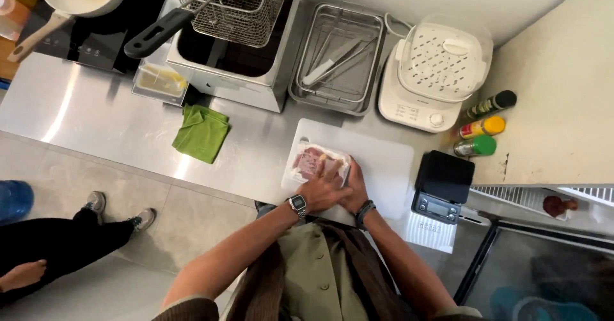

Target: The person retrieves a cutting board and chilies from a refrigerator and slices them on a counter.

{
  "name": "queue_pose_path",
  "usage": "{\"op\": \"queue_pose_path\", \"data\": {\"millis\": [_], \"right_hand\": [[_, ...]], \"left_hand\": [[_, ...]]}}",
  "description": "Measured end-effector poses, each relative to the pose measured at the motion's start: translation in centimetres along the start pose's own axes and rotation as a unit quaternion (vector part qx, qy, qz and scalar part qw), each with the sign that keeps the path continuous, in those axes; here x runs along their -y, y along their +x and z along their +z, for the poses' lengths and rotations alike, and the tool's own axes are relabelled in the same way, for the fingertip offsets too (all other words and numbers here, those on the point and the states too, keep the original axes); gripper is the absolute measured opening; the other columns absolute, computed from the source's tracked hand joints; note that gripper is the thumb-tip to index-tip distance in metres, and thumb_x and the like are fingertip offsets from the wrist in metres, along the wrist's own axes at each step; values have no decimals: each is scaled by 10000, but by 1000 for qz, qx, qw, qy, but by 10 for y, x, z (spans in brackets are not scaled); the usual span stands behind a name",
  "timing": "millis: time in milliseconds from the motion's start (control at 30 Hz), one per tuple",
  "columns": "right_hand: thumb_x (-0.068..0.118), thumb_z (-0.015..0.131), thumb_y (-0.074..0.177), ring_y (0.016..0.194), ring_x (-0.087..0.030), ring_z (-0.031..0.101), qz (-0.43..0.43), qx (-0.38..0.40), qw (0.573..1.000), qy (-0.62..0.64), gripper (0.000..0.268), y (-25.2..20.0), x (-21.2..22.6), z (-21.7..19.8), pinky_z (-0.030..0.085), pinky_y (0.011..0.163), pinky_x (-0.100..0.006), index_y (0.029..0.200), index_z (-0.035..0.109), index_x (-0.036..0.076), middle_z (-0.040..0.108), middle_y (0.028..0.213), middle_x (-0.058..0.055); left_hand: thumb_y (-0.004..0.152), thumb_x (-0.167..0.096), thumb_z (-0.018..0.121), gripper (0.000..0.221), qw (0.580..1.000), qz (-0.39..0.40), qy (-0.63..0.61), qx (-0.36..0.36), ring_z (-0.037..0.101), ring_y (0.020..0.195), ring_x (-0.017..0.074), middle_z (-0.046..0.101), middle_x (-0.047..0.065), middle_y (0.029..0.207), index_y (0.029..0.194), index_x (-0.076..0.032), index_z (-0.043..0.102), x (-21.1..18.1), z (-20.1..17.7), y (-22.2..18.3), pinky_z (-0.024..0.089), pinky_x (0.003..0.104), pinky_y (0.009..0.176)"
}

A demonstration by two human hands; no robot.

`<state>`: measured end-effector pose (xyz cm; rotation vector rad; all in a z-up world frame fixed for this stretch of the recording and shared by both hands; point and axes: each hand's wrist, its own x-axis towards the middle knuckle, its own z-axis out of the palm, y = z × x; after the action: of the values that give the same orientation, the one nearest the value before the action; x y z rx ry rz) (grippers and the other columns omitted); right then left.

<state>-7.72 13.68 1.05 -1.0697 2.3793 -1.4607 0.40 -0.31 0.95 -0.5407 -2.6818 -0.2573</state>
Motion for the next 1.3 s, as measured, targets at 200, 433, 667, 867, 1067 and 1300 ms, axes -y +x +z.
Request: {"op": "queue_pose_path", "data": {"millis": [200, 433, 667, 867, 1067, 1300], "right_hand": [[373, 945, 629, 1210, -466, 540, 21, -12, 1000, -11, 1102, -2, -24, 18, 409, 1105, -557, 1462, 350, -33, 531, 1300, -260], [346, 904, 659, 1253, -439, 517, 43, -17, 997, -66, 1071, -8, -40, 26, 385, 1147, -524, 1494, 338, -14, 500, 1341, -245], [346, 884, 668, 1242, -435, 532, 51, -18, 997, -62, 1054, -2, -9, 18, 384, 1151, -509, 1489, 341, -31, 511, 1337, -243], [347, 830, 750, 1249, -428, 526, 30, -5, 995, -94, 981, 17, 31, 13, 363, 1157, -520, 1475, 322, -74, 526, 1335, -250], [324, 817, 741, 1262, -442, 525, 15, -2, 996, -90, 975, 18, 59, -1, 344, 1165, -524, 1457, 301, -90, 539, 1325, -286], [279, 948, 587, 1374, -364, 466, 11, -57, 991, 125, 1276, -12, 11, 22, 329, 1198, -493, 1586, 213, -20, 509, 1432, -231]], "left_hand": [[1039, -328, 484, 268, 997, -5, -16, 78, 445, 1425, 450, 629, 91, 1048, 1264, -325, 629, 4, -3, -6, 377, 796, 1036], [991, -224, 548, 395, 988, -19, -52, 147, 427, 1452, 384, 651, 81, 1131, 1386, -237, 549, 3, -36, 4, 387, 724, 1094], [849, -238, 795, 761, 971, -11, -83, 222, 467, 1433, 374, 700, 160, 1175, 1492, -89, 417, 8, -54, 22, 429, 642, 1116], [856, -241, 746, 826, 969, -35, -101, 224, 520, 1409, 335, 735, 183, 1145, 1562, -78, 349, 15, -25, 12, 466, 569, 1097], [879, -214, 668, 715, 971, -52, -119, 201, 536, 1393, 344, 721, 205, 1153, 1527, -52, 413, 14, -41, 17, 468, 532, 1112], [807, -240, 668, 714, 971, -56, -162, 164, 617, 1295, 348, 710, 200, 1230, 1492, -157, 486, 14, -63, 17, 467, 529, 1116]]}}
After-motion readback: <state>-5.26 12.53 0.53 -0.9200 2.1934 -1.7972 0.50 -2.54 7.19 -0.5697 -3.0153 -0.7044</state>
